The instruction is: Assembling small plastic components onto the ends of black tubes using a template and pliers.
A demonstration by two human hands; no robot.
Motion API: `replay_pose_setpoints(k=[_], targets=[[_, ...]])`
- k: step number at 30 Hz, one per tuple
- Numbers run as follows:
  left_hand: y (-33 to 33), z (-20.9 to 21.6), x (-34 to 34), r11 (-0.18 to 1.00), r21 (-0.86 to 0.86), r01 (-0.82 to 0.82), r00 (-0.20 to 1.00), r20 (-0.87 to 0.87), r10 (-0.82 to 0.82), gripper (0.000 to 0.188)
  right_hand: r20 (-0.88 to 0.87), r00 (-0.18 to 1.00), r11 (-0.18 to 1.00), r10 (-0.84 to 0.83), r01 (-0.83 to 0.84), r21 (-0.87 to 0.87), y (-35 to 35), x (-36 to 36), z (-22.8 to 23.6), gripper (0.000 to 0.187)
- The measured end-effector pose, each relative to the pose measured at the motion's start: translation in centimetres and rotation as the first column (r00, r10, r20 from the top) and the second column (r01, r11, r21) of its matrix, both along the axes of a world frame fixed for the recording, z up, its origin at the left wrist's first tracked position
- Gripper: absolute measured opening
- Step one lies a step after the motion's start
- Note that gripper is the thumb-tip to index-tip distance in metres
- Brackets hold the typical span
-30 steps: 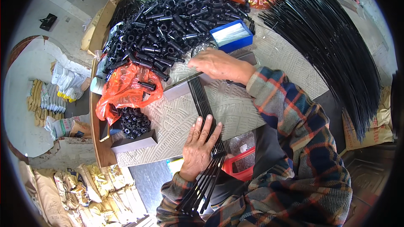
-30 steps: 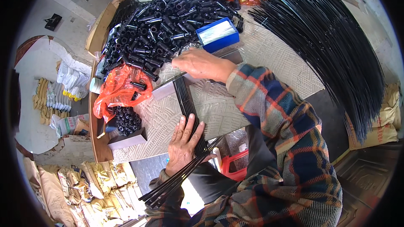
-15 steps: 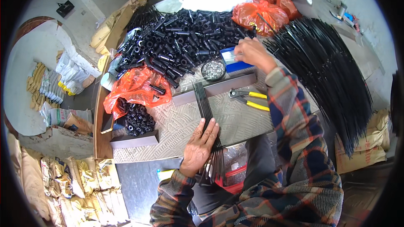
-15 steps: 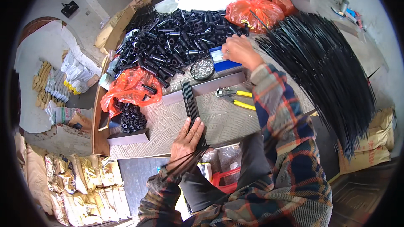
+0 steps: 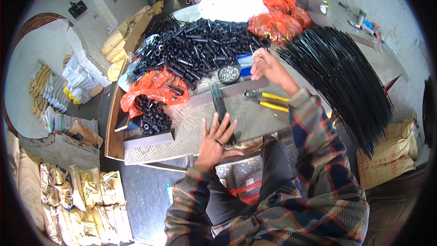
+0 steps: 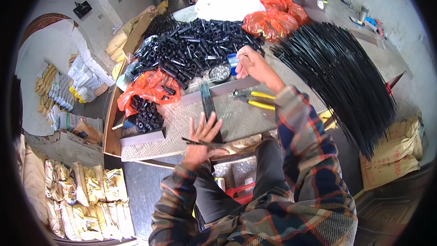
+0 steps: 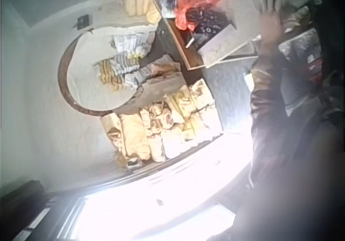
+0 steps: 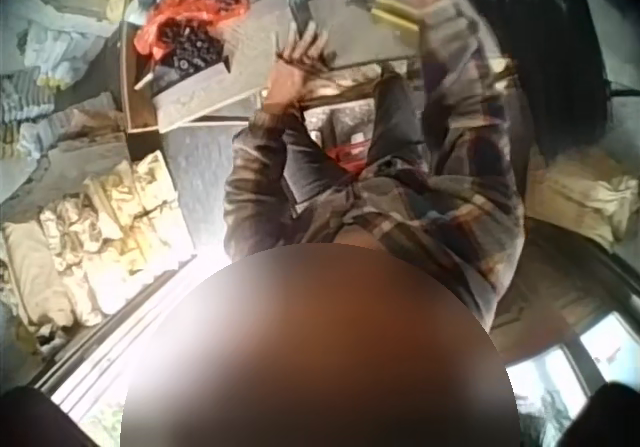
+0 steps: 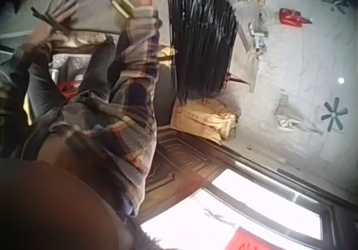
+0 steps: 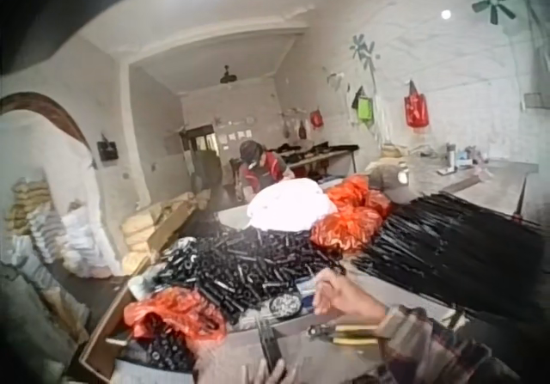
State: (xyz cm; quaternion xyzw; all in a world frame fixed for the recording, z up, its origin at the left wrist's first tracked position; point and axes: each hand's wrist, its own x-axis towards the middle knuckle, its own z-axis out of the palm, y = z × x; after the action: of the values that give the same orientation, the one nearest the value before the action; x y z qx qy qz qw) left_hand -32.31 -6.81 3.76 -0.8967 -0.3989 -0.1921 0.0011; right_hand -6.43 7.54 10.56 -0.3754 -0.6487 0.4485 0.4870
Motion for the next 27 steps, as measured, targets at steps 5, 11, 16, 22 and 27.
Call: replay_pose_setpoints(k=[5, 11, 16, 22, 27], targets=[[-2.1, 6.5, 0.2, 0.754, -0.487, 0.44, 0.573, 0.799, 0.182, 0.088, 0.16, 0.981, 0.935, 0.114, -0.16, 0.318, -15.0, -2.7, 5.5, 0.004], [-3.1, 11.8, -0.3, 0.868, -0.275, 0.413, 0.581, 0.814, -0.019, 0.038, 0.352, 0.862, 0.565, -0.365, -0.095, 0.819, -19.1, -5.1, 6.8, 0.018], [-3.4, 11.7, 0.0, 0.881, -0.303, 0.364, 0.59, 0.807, 0.034, 0.028, 0.384, 0.852, 0.599, -0.355, -0.108, 0.793, -18.4, -5.3, 5.7, 0.041], [-3.4, 11.6, -0.3, 0.853, -0.345, 0.391, 0.595, 0.802, 0.052, 0.03, 0.216, 0.968, 0.766, -0.131, -0.039, 0.641, -17.9, -5.9, 4.6, 0.032], [-3.5, 11.8, -0.5, 0.861, -0.339, 0.378, 0.623, 0.782, 0.035, 0.03, 0.338, 0.86, 0.562, -0.381, -0.075, 0.824, -18.1, -5.5, 4.8, 0.039]])
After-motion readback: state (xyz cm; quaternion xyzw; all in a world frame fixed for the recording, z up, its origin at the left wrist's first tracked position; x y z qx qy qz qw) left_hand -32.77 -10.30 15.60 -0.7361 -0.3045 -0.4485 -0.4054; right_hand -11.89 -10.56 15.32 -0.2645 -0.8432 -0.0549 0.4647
